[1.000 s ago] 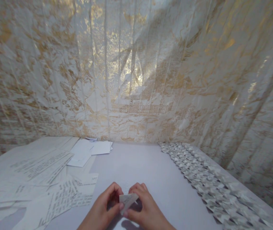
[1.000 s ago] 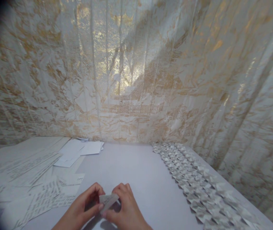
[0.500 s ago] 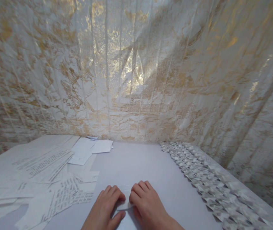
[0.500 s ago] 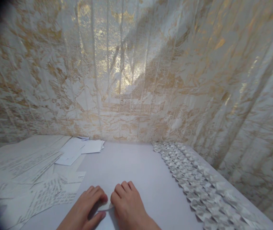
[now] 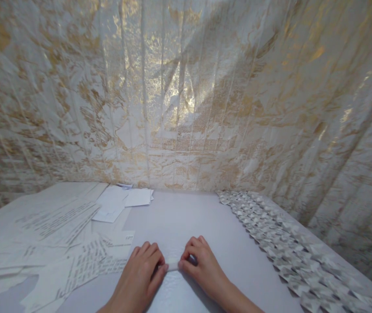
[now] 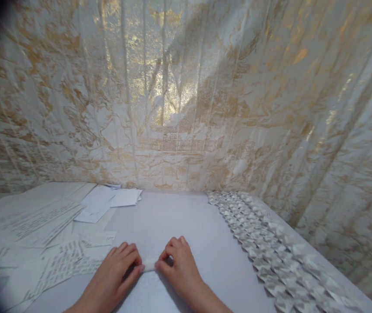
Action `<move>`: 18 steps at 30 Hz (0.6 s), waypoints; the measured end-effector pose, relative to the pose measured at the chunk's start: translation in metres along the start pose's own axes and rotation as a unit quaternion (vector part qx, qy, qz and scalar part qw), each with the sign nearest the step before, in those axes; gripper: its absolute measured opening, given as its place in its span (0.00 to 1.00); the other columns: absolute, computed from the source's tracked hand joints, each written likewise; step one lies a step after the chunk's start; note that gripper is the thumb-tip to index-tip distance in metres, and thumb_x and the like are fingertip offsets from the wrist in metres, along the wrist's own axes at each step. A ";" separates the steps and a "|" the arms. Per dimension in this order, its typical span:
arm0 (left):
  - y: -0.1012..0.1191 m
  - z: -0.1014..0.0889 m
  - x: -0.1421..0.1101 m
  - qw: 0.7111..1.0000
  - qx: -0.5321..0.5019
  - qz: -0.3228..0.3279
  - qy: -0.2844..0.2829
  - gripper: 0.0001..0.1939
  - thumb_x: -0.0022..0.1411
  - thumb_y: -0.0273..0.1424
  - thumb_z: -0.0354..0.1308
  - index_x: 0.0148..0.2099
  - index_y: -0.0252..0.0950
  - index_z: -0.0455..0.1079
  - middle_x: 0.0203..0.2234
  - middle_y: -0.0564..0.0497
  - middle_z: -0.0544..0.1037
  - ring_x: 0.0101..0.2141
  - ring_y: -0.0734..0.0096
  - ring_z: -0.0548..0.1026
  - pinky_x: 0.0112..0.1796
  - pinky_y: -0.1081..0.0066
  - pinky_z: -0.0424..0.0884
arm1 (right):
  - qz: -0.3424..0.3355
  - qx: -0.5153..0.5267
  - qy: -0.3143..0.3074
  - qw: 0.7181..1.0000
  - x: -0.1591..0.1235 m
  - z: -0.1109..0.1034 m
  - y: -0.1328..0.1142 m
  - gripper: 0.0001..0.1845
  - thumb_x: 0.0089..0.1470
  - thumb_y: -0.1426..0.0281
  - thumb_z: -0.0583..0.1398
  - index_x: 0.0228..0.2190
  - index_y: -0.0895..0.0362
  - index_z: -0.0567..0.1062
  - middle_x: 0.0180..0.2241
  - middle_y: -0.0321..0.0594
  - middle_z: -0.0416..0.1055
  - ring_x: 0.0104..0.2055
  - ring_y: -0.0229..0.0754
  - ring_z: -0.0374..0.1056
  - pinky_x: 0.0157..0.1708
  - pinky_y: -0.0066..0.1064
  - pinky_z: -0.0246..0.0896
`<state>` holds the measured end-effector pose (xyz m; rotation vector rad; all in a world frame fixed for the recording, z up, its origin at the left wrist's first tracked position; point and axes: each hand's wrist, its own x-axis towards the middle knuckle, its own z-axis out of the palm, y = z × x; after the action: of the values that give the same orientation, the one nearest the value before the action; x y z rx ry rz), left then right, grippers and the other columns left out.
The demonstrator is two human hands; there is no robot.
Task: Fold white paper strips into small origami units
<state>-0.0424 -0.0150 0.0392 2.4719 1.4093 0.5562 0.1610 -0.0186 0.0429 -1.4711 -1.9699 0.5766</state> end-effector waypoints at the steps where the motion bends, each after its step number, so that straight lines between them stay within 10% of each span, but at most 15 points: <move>1: 0.001 0.000 0.000 1.000 0.001 -0.006 -0.002 0.10 0.70 0.29 0.52 0.36 0.36 0.71 0.35 0.48 0.75 0.40 0.56 0.70 0.43 0.57 0.61 | 0.004 -0.004 0.002 1.000 0.001 0.001 -0.001 0.08 0.51 0.79 0.69 0.25 0.56 0.80 0.33 0.35 0.73 0.43 0.44 0.65 0.48 0.35 0.55; 18: 0.004 0.000 0.004 0.999 0.019 -0.037 -0.003 0.09 0.68 0.29 0.53 0.33 0.36 0.71 0.37 0.46 0.74 0.41 0.54 0.69 0.43 0.57 0.61 | 0.002 -0.069 -0.004 0.998 0.002 0.004 -0.007 0.07 0.52 0.78 0.67 0.27 0.57 0.76 0.35 0.37 0.72 0.43 0.45 0.64 0.48 0.36 0.54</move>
<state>-0.0374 -0.0136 0.0414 2.4372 1.5145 0.5116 0.1531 -0.0192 0.0451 -1.5568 -2.0488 0.4564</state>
